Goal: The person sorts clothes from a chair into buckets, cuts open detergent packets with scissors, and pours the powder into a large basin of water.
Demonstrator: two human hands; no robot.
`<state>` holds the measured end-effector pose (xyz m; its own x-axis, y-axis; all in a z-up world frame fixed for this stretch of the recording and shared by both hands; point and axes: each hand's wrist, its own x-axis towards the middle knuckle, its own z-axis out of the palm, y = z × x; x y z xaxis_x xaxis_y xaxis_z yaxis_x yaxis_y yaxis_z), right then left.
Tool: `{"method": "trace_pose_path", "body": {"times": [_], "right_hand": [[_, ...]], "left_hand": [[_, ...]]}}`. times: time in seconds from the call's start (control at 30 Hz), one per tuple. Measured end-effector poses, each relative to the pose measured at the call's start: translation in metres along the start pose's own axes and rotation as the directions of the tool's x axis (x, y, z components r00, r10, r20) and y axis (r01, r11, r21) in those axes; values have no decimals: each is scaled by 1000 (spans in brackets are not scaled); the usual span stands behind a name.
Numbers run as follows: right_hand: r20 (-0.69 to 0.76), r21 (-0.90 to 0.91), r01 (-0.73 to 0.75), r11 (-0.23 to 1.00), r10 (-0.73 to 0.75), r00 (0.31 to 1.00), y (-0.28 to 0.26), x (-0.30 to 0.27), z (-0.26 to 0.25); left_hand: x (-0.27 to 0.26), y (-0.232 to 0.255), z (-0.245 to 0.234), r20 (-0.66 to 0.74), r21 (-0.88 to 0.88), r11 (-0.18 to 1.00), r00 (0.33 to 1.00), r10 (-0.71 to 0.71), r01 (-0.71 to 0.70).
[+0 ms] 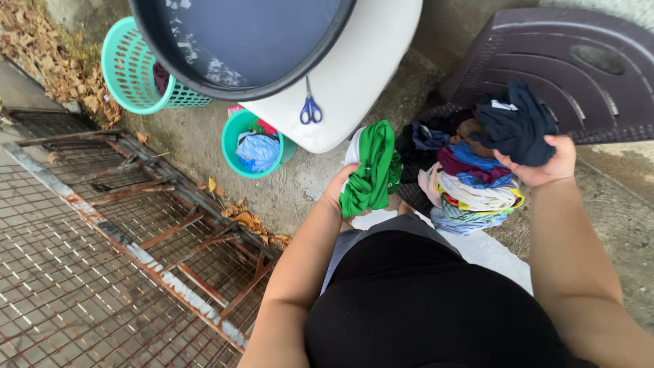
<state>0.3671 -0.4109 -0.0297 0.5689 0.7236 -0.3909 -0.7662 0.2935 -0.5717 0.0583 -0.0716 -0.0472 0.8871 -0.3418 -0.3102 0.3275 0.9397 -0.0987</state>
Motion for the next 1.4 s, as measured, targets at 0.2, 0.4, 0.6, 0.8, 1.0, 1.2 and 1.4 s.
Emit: {"method": "trace_pose_path", "body": {"times": [0.2,0.4,0.6,0.8,1.0,1.2,1.4], "right_hand": [[320,89,-104,991,71,945,11,2,95],[446,-53,-430,901,407,797,89,28,199],[432,-147,-574,805,575,695,200,57,283],[310,-172,-574,801,597,740,268,72,362],[243,-171,-568,805,593,767,318,90,411],[195,-280,-517,809,575,795,344,103,437],[296,-72,-634,770,624,724,371,124,448]], "left_hand": [[-26,-3,-5,-92,95,981,980,178,-169],[-73,5,-23,-82,-89,851,855,512,-518],[-159,49,-93,-104,4,691,687,720,-723],[-240,136,-168,-240,62,649,620,747,-758],[-311,247,-178,-549,258,655,450,704,-710],[-321,254,-166,-486,590,762,636,599,-267],[-310,189,-112,-215,150,927,904,371,-345]]}}
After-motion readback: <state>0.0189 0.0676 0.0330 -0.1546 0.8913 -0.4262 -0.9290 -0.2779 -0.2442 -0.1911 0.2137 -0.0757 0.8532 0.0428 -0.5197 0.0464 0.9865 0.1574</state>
